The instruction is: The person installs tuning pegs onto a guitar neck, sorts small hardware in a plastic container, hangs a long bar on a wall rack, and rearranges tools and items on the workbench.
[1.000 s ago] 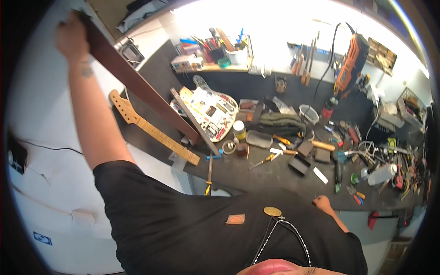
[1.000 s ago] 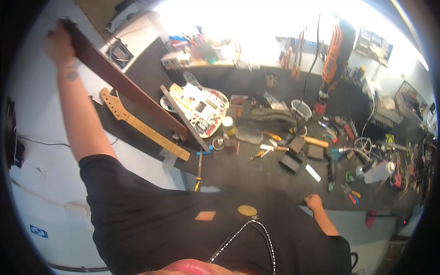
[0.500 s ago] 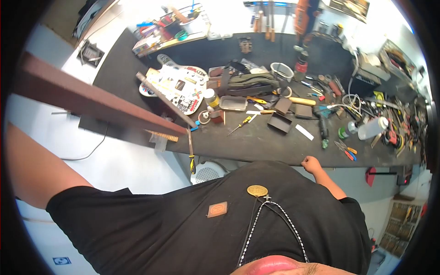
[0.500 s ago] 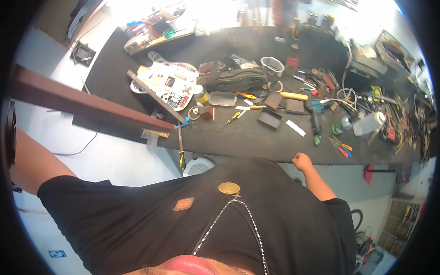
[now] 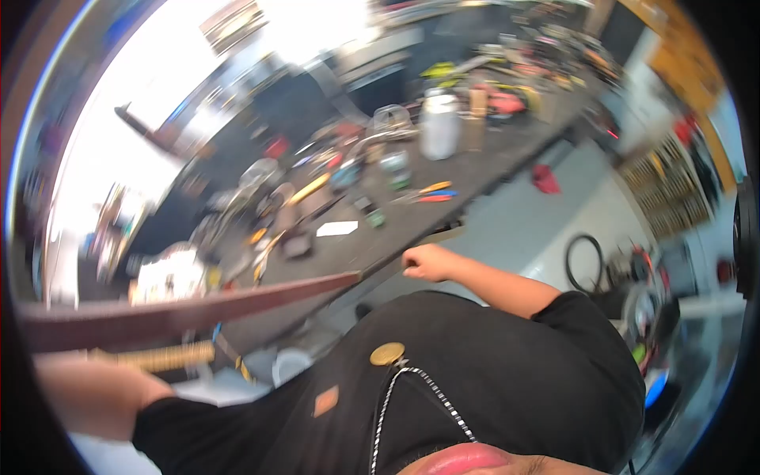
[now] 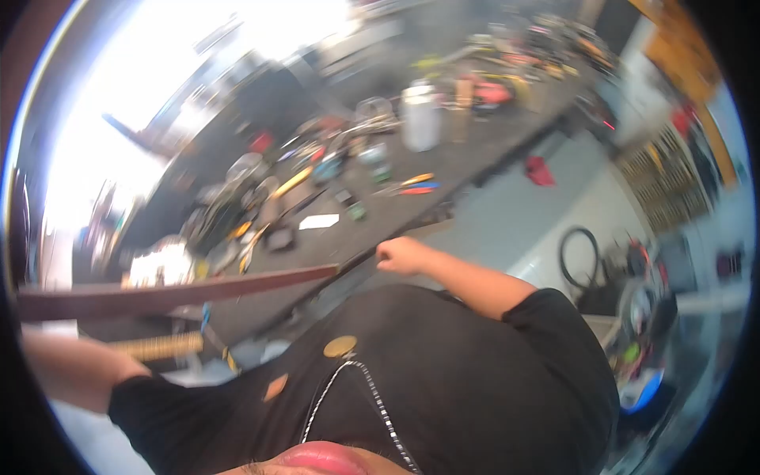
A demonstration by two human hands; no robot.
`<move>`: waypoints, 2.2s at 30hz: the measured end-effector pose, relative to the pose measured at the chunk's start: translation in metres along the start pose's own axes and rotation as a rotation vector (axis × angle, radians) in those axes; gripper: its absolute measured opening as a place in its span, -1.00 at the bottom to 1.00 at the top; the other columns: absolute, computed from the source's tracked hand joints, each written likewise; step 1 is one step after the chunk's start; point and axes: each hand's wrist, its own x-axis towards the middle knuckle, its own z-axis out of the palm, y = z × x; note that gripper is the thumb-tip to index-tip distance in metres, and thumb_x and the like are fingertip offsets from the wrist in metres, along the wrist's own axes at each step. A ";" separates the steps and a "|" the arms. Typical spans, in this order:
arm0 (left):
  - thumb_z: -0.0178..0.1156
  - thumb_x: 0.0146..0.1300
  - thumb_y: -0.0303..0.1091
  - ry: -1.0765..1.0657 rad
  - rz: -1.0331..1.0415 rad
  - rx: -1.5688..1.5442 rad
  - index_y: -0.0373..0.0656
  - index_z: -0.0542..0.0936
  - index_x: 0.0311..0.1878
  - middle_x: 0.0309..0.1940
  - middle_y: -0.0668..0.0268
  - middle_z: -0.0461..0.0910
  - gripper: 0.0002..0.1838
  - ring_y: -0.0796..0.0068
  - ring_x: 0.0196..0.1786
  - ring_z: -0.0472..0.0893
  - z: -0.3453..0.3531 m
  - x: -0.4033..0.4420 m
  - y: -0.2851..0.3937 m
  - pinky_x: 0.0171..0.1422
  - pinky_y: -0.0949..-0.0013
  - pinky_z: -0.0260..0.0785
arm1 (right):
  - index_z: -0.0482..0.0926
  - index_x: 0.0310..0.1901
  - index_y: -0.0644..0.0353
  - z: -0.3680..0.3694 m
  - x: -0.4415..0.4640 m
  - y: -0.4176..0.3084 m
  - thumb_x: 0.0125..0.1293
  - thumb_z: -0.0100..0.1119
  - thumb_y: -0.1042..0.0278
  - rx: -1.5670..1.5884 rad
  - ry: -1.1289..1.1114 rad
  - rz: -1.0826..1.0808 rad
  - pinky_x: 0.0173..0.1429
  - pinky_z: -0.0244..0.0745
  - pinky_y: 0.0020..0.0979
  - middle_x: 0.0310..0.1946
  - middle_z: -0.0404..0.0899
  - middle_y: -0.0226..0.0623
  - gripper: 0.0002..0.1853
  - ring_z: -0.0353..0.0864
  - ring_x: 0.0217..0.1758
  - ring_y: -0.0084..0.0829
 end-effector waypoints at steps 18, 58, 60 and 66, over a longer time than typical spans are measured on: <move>0.09 0.63 -0.13 0.196 -0.009 -1.789 -0.38 0.54 0.06 -0.24 0.08 0.57 -0.60 0.19 -0.27 0.69 0.496 0.173 0.095 -0.22 0.24 0.61 | 0.74 -0.02 0.28 -0.022 -0.331 0.292 0.39 0.39 0.13 0.577 0.756 0.757 -0.12 0.65 -0.30 -0.27 0.79 -0.23 -0.65 0.75 -0.30 -0.44; 0.12 0.53 0.13 0.604 -0.024 -1.724 -0.10 0.62 0.22 0.11 0.22 0.68 -0.49 0.25 0.15 0.67 1.415 0.927 0.288 0.22 0.01 0.60 | 0.72 -0.22 0.22 -0.540 -0.747 1.023 0.32 0.30 0.23 0.830 1.348 1.356 -0.32 0.60 -0.27 -0.42 0.74 -0.26 -0.79 0.75 -0.37 -0.36; 0.11 0.53 0.15 0.737 -0.202 -1.493 -0.22 0.63 0.21 0.14 0.15 0.67 -0.43 0.22 0.18 0.67 1.475 0.942 0.300 0.23 -0.01 0.61 | 0.71 -0.21 0.24 -0.613 -0.717 1.051 0.32 0.30 0.24 0.998 1.443 1.279 -0.31 0.59 -0.31 -0.39 0.74 -0.27 -0.78 0.73 -0.36 -0.39; -0.06 0.65 0.04 0.690 -0.003 -1.441 -0.38 0.69 -0.03 -0.12 0.08 0.69 -0.41 0.25 -0.16 0.62 1.686 1.080 0.252 -0.02 0.10 0.56 | 0.72 -0.14 0.31 -0.802 -0.645 1.157 0.33 0.33 0.18 0.910 1.238 1.088 -0.24 0.61 -0.28 -0.34 0.75 -0.22 -0.70 0.74 -0.33 -0.38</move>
